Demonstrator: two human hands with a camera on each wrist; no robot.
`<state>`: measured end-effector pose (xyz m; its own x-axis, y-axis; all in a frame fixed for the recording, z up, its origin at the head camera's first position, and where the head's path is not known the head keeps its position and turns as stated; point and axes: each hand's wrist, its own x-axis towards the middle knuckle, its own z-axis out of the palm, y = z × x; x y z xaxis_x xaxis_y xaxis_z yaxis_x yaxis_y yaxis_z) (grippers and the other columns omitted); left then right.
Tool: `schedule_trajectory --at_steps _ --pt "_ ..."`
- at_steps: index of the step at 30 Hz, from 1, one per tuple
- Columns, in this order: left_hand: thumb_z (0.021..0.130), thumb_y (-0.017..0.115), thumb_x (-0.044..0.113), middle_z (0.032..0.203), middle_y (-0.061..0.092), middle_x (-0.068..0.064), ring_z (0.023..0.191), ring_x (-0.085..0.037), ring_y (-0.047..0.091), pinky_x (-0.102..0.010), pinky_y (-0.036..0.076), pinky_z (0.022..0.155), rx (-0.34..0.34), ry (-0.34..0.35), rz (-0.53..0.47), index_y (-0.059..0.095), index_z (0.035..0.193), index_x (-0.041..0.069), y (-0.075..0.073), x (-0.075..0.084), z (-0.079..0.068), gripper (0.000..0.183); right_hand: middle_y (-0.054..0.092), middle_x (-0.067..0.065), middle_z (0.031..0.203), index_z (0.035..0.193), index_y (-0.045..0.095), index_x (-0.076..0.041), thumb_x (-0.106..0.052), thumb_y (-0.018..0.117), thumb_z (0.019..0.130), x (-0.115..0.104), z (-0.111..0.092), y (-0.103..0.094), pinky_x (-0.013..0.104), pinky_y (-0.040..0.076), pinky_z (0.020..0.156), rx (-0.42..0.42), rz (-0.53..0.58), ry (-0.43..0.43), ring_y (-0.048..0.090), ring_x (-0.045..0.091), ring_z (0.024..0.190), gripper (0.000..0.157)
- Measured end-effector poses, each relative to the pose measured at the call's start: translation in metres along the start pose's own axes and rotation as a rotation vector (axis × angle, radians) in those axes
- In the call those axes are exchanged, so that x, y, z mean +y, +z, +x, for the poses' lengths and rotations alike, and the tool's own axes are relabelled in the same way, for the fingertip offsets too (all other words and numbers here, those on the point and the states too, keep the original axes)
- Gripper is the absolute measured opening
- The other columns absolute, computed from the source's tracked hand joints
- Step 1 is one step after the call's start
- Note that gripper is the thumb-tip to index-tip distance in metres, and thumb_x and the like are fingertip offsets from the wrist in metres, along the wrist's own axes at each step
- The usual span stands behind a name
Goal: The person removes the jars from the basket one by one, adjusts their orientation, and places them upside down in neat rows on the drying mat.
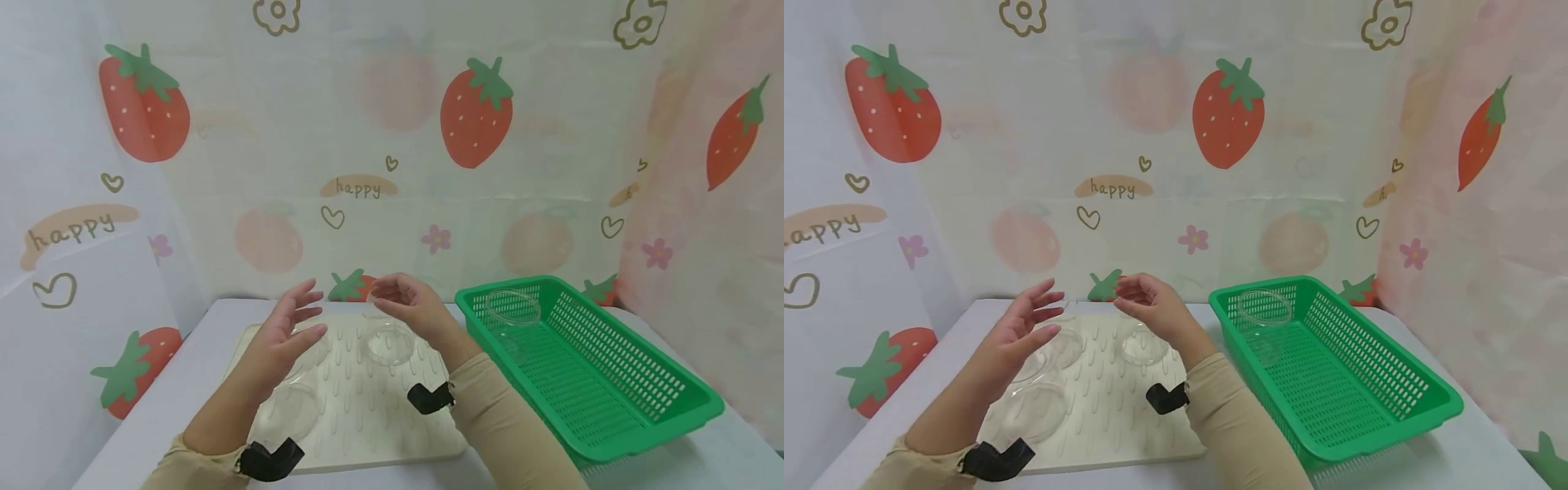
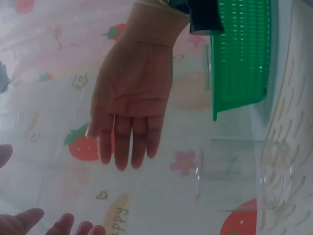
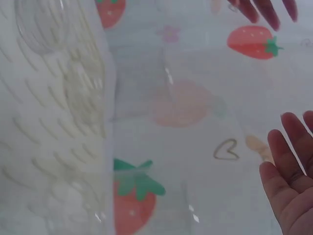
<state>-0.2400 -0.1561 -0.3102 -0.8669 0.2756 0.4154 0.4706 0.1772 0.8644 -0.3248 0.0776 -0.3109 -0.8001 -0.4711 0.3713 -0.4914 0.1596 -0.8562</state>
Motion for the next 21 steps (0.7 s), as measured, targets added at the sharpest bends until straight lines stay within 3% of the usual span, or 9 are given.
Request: schedule_trajectory --at_steps 9,16,21 --pt "0.091 0.055 0.015 0.138 0.03 -0.009 0.128 -0.028 0.031 -0.049 0.036 0.099 -0.037 0.012 -0.032 0.022 0.143 0.018 0.032 0.003 0.019 0.062 0.059 0.017 0.115 0.12 0.054 -0.004 -0.014 0.061 0.088 -0.014 0.005 -0.062 0.038 0.044 0.094 0.111 -0.065 -0.003 0.056 0.024 0.106 0.034" --pt "0.089 0.057 0.015 0.138 0.032 -0.007 0.128 -0.029 0.033 -0.046 0.039 0.097 -0.067 0.006 -0.056 0.024 0.142 0.02 0.054 0.003 0.031 0.063 0.057 0.009 0.119 0.123 0.052 -0.01 -0.03 0.06 0.088 -0.016 -0.007 -0.104 0.041 0.039 0.099 0.138 -0.169 0.039 0.052 0.02 0.112 0.041" --pt "0.089 0.058 0.015 0.138 0.034 -0.005 0.127 -0.028 0.034 -0.045 0.039 0.097 -0.099 0.003 -0.076 0.028 0.14 0.021 0.068 0.0 0.039 0.06 0.054 0.013 0.123 0.127 0.049 -0.009 -0.03 0.059 0.089 -0.013 -0.016 -0.133 0.044 0.036 0.101 0.159 -0.206 0.067 0.05 0.023 0.115 0.045"
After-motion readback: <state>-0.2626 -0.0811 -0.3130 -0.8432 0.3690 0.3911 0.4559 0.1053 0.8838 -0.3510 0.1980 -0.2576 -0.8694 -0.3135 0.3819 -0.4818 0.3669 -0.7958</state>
